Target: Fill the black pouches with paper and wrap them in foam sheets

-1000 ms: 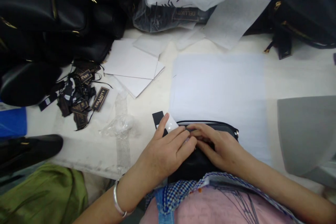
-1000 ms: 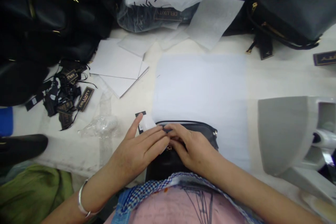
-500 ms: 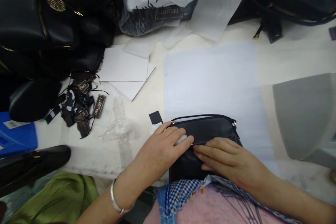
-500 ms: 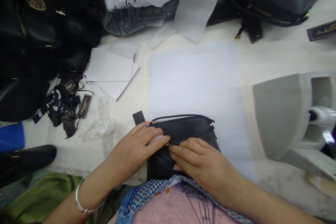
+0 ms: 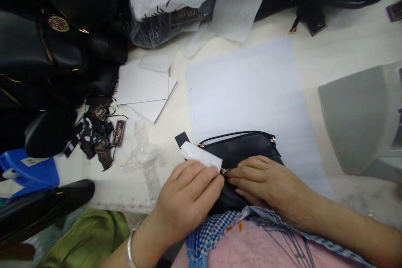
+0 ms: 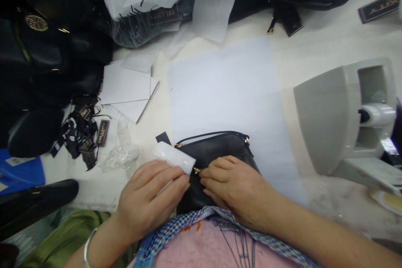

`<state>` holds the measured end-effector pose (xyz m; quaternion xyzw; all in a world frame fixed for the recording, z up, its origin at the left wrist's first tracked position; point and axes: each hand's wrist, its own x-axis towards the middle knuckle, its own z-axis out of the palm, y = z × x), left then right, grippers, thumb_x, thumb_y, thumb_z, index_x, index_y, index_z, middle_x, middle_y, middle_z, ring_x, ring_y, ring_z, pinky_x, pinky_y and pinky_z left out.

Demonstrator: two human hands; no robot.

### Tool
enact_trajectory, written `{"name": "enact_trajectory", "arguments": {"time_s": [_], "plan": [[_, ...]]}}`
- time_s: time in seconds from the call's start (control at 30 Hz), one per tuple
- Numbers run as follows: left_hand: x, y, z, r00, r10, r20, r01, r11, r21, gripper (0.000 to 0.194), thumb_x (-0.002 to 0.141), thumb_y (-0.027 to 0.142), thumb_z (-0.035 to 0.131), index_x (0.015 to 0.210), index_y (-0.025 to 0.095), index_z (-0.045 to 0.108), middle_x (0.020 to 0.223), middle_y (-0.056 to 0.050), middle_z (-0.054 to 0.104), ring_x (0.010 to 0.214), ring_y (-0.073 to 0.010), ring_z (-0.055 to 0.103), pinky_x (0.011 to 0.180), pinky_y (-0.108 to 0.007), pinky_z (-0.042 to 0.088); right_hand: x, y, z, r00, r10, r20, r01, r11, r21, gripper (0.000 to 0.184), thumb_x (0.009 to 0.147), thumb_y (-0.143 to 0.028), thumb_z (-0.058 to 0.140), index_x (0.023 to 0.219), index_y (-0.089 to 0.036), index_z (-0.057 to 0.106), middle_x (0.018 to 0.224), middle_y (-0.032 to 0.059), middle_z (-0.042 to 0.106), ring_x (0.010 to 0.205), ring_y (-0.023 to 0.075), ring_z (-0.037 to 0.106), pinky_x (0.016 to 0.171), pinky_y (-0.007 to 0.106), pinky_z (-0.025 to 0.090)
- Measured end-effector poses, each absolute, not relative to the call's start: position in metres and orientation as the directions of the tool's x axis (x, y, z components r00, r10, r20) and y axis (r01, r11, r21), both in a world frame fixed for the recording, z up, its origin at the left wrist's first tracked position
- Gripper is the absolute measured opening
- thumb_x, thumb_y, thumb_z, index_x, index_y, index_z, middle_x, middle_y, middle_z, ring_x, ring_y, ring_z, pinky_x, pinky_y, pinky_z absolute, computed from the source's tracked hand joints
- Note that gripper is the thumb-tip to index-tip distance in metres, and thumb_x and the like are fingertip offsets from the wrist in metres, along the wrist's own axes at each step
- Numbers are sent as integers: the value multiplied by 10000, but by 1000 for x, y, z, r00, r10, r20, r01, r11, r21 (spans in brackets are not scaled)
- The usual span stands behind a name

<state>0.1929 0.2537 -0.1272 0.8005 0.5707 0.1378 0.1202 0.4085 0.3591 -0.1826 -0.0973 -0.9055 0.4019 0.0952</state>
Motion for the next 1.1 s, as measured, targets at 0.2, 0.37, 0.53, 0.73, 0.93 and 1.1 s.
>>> {"name": "enact_trajectory", "arguments": {"time_s": [0.2, 0.37, 0.53, 0.73, 0.93, 1.1], "plan": [[217, 215, -136, 137, 991, 0, 879, -122, 462, 320, 891, 257, 634, 1175, 111, 625, 1129, -111, 694, 1070, -213, 620, 959, -344, 530, 415, 352, -185, -939, 298, 169, 108, 726, -680, 246, 957, -214, 519, 1164, -214, 653, 1195, 44, 675, 1117, 209, 559, 930, 365, 465], [231, 214, -136, 53, 993, -104, 876, 4, 482, 352, 911, 326, 567, 1193, 121, 620, 1179, -133, 669, 1086, -267, 596, 951, -453, 517, 418, 344, -181, -943, 304, 136, 152, 757, -635, 352, 954, -229, 518, 1301, -196, 565, 1193, 70, 652, 1109, 226, 548, 948, 403, 460], [229, 209, -133, 108, 977, -186, 820, 18, 572, 244, 929, 270, 510, 1106, 181, 653, 1083, -79, 711, 966, -228, 637, 832, -409, 531, 421, 335, -188, -962, 250, 108, 122, 750, -650, 331, 920, -211, 551, 1246, -212, 609, 1098, 69, 641, 979, 205, 569, 850, 365, 492], [223, 199, -136, 186, 962, -199, 767, -16, 641, 228, 933, 217, 495, 1095, 202, 654, 1041, -45, 732, 886, -187, 657, 770, -347, 525, 423, 325, -206, -964, 197, 179, 41, 775, -630, 258, 921, -259, 572, 1163, -250, 660, 1035, 49, 639, 934, 192, 556, 790, 338, 466], [222, 208, -125, 144, 989, -35, 874, -110, 474, 153, 906, 161, 556, 1037, 185, 632, 949, -32, 730, 817, -160, 655, 740, -301, 521, 421, 327, -196, -975, 192, 115, 86, 796, -599, 223, 933, -285, 565, 1122, -269, 681, 1048, 51, 636, 929, 207, 539, 740, 340, 419], [212, 244, -117, 402, 905, -138, 877, -337, 343, 276, 930, 128, 497, 1186, 208, 565, 1259, -52, 634, 1271, -224, 506, 1186, -561, 194, 419, 332, -184, -985, 162, 54, 97, 791, -604, 208, 941, -258, 545, 1087, -258, 692, 1031, 63, 630, 953, 220, 528, 778, 354, 412]]}}
